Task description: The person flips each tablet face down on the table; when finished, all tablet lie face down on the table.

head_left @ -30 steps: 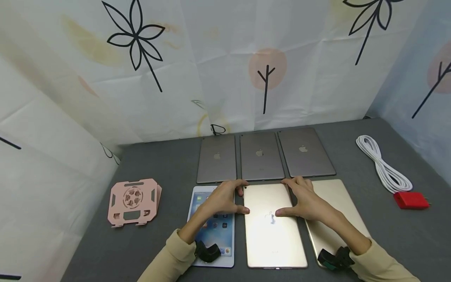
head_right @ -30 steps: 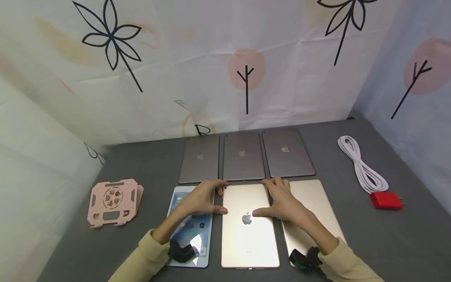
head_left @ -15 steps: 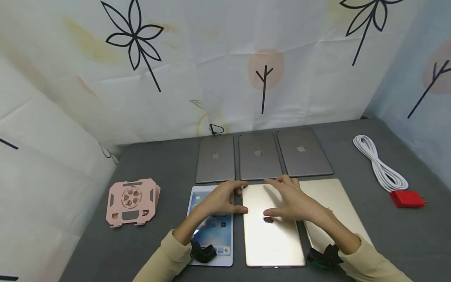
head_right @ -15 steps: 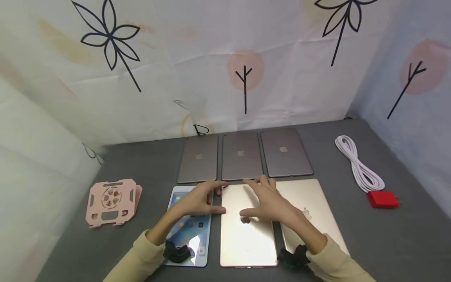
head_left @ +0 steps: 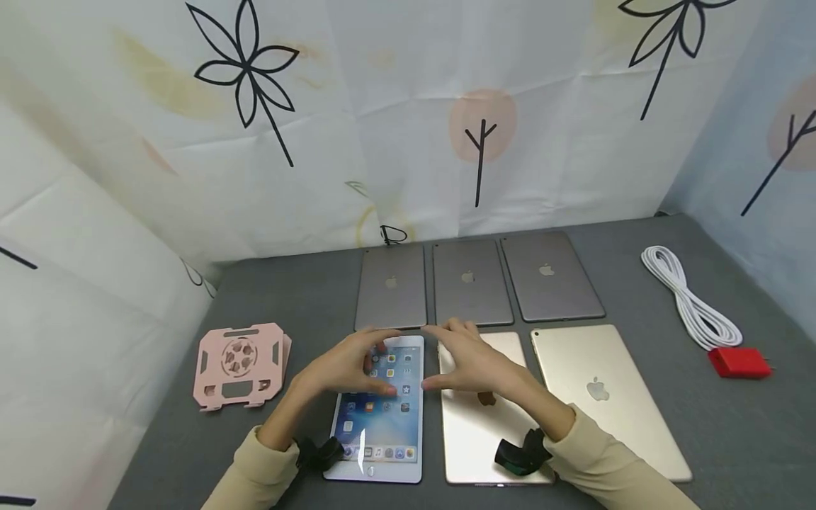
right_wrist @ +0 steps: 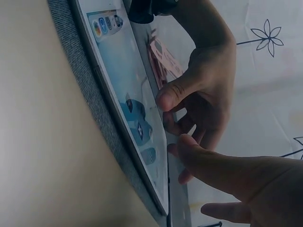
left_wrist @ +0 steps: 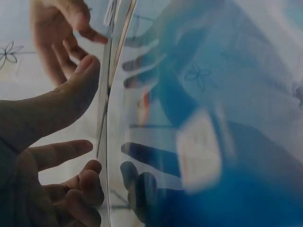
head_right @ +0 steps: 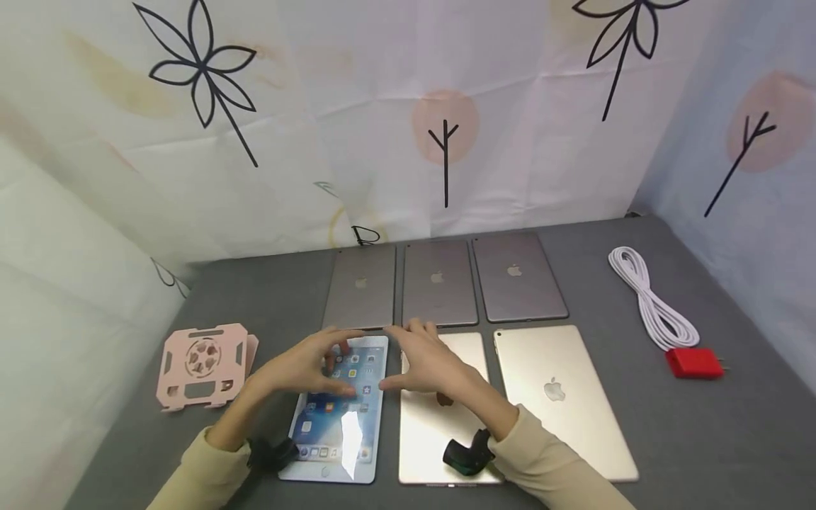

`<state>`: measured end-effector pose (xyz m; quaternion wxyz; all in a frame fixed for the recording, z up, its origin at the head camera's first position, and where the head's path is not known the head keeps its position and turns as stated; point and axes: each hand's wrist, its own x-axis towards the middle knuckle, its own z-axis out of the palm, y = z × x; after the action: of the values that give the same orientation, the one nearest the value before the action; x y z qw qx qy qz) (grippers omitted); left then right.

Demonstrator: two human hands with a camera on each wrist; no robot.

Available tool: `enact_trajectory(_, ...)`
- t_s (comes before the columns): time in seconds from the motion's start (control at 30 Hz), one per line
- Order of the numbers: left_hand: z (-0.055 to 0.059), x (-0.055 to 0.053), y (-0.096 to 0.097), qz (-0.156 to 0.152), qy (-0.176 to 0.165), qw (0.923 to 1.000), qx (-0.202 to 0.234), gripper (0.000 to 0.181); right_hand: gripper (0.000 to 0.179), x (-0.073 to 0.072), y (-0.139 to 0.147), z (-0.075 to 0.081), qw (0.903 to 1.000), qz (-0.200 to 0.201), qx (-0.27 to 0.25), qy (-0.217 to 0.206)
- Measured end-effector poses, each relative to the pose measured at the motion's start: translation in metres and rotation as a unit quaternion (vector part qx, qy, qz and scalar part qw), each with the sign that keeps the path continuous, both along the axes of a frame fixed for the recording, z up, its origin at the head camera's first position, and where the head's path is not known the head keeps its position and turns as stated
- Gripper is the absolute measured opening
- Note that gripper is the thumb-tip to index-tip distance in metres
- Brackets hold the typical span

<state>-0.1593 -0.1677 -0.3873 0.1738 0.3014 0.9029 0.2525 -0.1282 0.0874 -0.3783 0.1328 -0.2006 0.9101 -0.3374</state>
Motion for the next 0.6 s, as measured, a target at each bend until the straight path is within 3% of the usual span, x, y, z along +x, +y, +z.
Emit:
enact_trajectory(0.17, 0.007, -0.001, -0.028, 0.042, -0.014, 0.9984, -0.035, 0.095, 0.090, -0.003, -0.015, -0.004, 1.0000, 0.001, 0.000, 0.000)
enact_trajectory(0.33, 0.010, -0.005, -0.045, 0.044, -0.047, 0.9957, -0.067, 0.111, 0.095, -0.009, -0.023, -0.007, 0.9995, -0.001, 0.017, -0.027)
enact_trajectory(0.43, 0.006, -0.006, -0.049, 0.044, -0.066, 0.9943, -0.071, 0.117, 0.100, -0.011, -0.025, -0.012, 0.9985, -0.004, 0.026, -0.048)
enact_trajectory(0.6, -0.004, -0.006, -0.051, 0.061, -0.057, 0.9954, -0.047, 0.114, 0.100, -0.014, -0.024, -0.016, 0.9982, -0.007, 0.025, -0.054)
